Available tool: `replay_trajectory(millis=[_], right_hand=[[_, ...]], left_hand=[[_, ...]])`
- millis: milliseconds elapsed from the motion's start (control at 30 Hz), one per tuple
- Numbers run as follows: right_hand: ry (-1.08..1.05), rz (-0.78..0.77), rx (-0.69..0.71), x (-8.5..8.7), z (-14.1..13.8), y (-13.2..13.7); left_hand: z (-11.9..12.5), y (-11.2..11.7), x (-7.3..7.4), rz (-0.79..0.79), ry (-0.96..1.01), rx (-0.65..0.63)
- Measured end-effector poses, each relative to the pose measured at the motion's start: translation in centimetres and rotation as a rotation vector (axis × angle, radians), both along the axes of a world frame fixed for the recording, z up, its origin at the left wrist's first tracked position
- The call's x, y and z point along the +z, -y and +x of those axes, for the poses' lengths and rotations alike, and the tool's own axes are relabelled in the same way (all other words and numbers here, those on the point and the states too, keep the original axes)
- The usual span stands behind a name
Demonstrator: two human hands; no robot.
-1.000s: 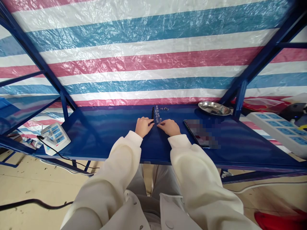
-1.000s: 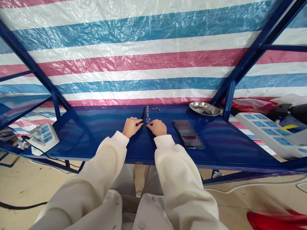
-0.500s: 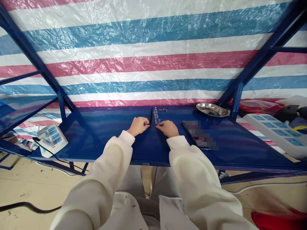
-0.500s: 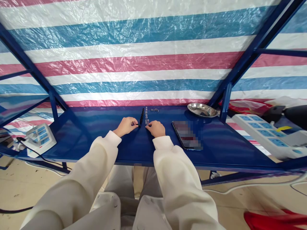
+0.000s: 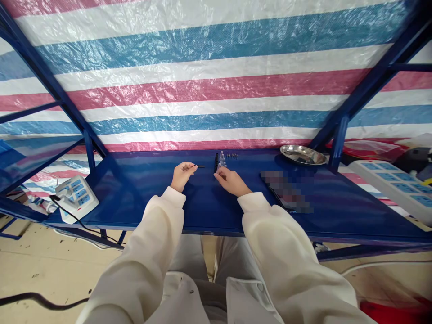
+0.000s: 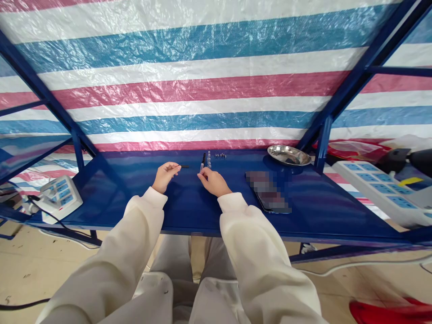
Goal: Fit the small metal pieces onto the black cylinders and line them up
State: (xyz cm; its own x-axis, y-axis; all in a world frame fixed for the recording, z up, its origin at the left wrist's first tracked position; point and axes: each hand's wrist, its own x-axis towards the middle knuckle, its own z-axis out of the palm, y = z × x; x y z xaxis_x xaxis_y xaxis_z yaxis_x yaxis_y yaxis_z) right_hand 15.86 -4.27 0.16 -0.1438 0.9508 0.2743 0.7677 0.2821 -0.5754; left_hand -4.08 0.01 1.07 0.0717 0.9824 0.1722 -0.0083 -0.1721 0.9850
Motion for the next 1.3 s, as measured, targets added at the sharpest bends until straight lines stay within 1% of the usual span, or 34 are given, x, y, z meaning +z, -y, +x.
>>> replay_trajectory(millis=[67,133,233,300,333,433,500,700,867,1033,1133,1300], right_hand=[[-0.064,0.067,0.056,0.9,-1.0,-0.3],[-0.087,0.1,0.077,1.7,-2.0,-0.7],[-0.089,0.133,0.03,2.2,-3.3,-1.6],[-0.087,0.151,-0.019,1.7,-3.9,-2.0],[-0.091,0.144,-0.02,1.3,-4.1,-2.1],[-0.037,0.062,0.049,0.1,-4.6,-2.0],[-0.007,0.038,0.048,-0.3,-4.7,-1.8],[0.062,0.007,0.021,-0.4,-4.6,-1.3],[0.098,-0.005,0.056,-0.4,-4.4,-1.3],[0.11,-0.014,0.099,-0.5,-4.3,-1.3],[0.11,-0.02,0.107,-0.4,-4.3,-1.2],[0.091,-0.008,0.089,-0.3,-4.4,-1.1]], left_hand=[[-0.1,0.0,0.1,-0.026,0.02,0.014],[-0.1,0.1,0.1,-0.049,0.035,0.032],[-0.2,0.0,0.0,-0.084,0.063,0.072],[-0.3,-0.1,-0.1,-0.095,0.088,0.088],[-0.3,-0.2,-0.2,-0.097,0.102,0.09],[-0.4,-0.4,-0.4,-0.101,0.135,0.076],[-0.4,-0.4,-0.5,-0.1,0.151,0.069],[-0.4,-0.3,-0.5,-0.08,0.173,0.078],[-0.6,-0.3,-0.5,-0.043,0.134,0.095],[-0.7,-0.2,-0.3,0.044,0.087,0.131],[-0.5,0.1,-0.1,0.058,0.037,0.09],[0.0,0.7,0.2,-0.001,-0.042,-0.112]])
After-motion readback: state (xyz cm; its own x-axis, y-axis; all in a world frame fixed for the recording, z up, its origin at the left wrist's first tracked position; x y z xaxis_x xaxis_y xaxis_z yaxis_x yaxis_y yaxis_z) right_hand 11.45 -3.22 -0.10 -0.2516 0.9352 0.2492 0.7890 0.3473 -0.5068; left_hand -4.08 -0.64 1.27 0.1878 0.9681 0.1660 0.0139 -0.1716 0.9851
